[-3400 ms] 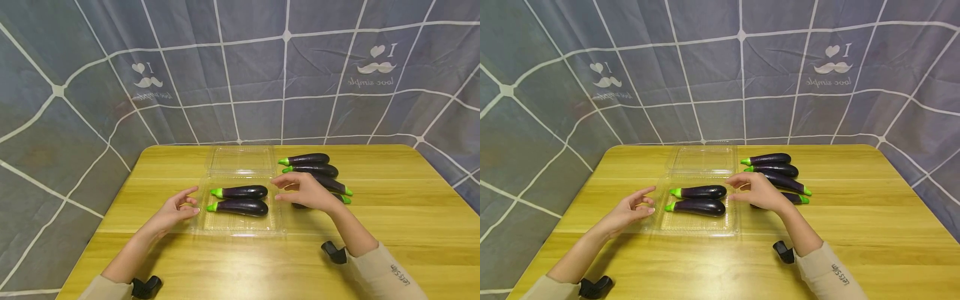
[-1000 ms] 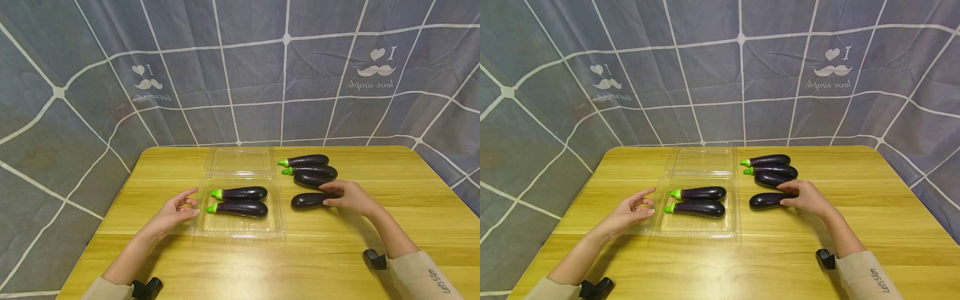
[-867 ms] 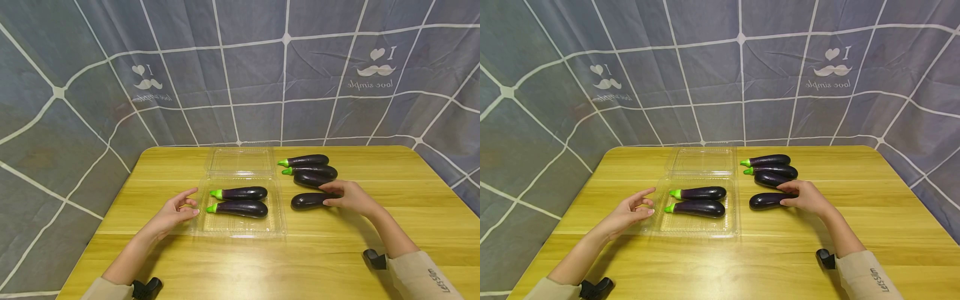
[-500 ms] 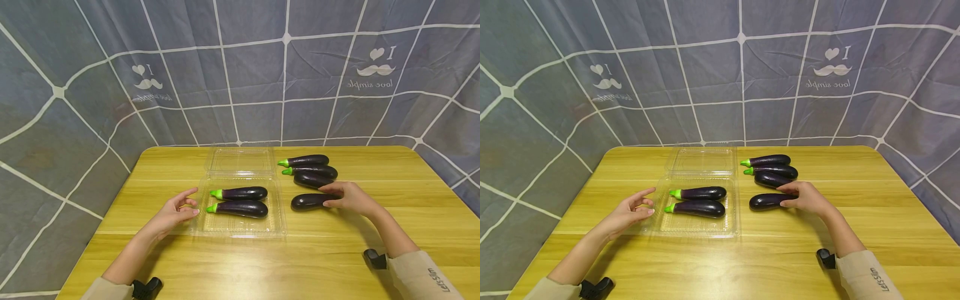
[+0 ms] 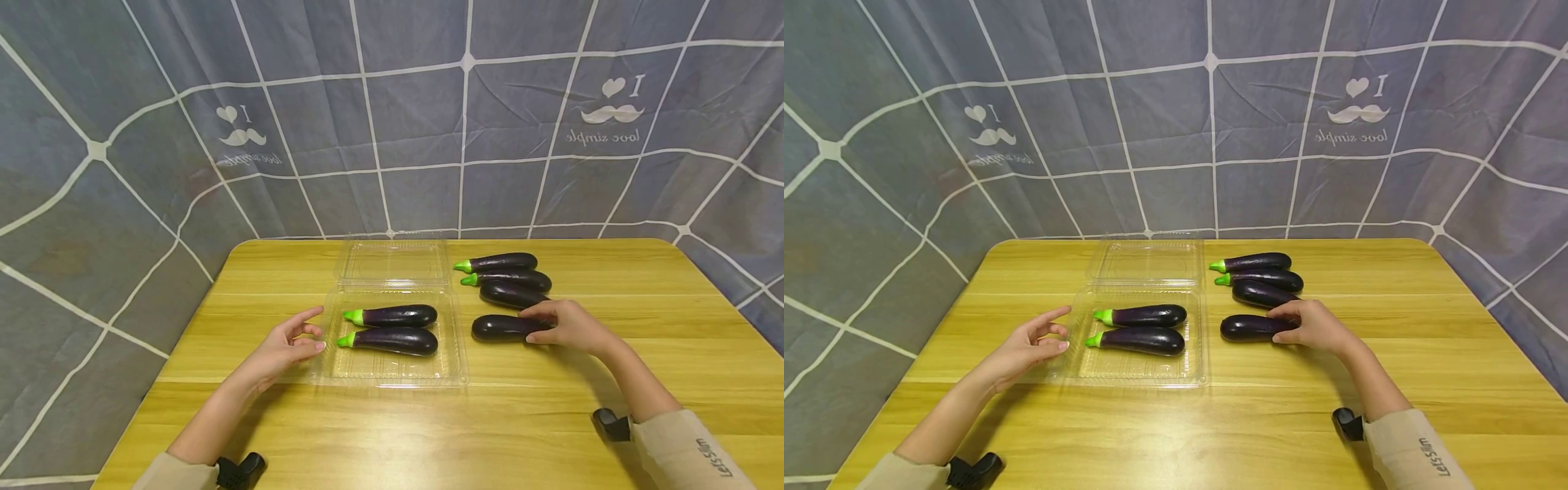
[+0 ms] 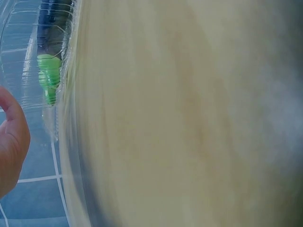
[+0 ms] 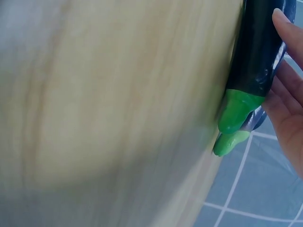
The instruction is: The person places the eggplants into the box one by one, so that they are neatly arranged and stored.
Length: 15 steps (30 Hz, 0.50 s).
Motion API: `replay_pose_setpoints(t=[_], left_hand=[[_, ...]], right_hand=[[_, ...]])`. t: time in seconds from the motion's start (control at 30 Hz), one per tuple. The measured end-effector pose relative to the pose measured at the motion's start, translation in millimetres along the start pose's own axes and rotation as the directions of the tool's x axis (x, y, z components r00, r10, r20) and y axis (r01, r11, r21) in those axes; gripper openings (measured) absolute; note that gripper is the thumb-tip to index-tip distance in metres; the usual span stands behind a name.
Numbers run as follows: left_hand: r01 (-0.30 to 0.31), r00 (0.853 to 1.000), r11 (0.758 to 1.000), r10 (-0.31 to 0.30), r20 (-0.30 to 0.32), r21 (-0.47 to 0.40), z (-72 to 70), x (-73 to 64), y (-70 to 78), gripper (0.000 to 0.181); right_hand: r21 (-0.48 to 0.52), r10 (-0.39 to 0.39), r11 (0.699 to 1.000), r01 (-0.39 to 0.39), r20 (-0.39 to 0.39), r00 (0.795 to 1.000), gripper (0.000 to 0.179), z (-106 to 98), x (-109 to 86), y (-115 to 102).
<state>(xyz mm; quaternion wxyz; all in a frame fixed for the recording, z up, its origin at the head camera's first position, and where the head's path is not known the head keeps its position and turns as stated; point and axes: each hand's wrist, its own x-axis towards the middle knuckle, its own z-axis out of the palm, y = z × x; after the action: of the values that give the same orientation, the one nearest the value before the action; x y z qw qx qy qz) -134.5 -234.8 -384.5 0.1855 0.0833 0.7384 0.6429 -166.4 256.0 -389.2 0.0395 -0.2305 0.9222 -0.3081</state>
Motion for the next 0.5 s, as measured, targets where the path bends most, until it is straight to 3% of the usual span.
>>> replay_pose_setpoints(t=[0.5], left_hand=[[-0.005, 1.0, 1.0, 0.005, 0.005, -0.014, 0.2, -0.4, -0.6, 0.071]], right_hand=[[0.059, 0.027, 0.998, -0.029, 0.031, 0.999, 0.041, 2.1, -0.3, -5.5]])
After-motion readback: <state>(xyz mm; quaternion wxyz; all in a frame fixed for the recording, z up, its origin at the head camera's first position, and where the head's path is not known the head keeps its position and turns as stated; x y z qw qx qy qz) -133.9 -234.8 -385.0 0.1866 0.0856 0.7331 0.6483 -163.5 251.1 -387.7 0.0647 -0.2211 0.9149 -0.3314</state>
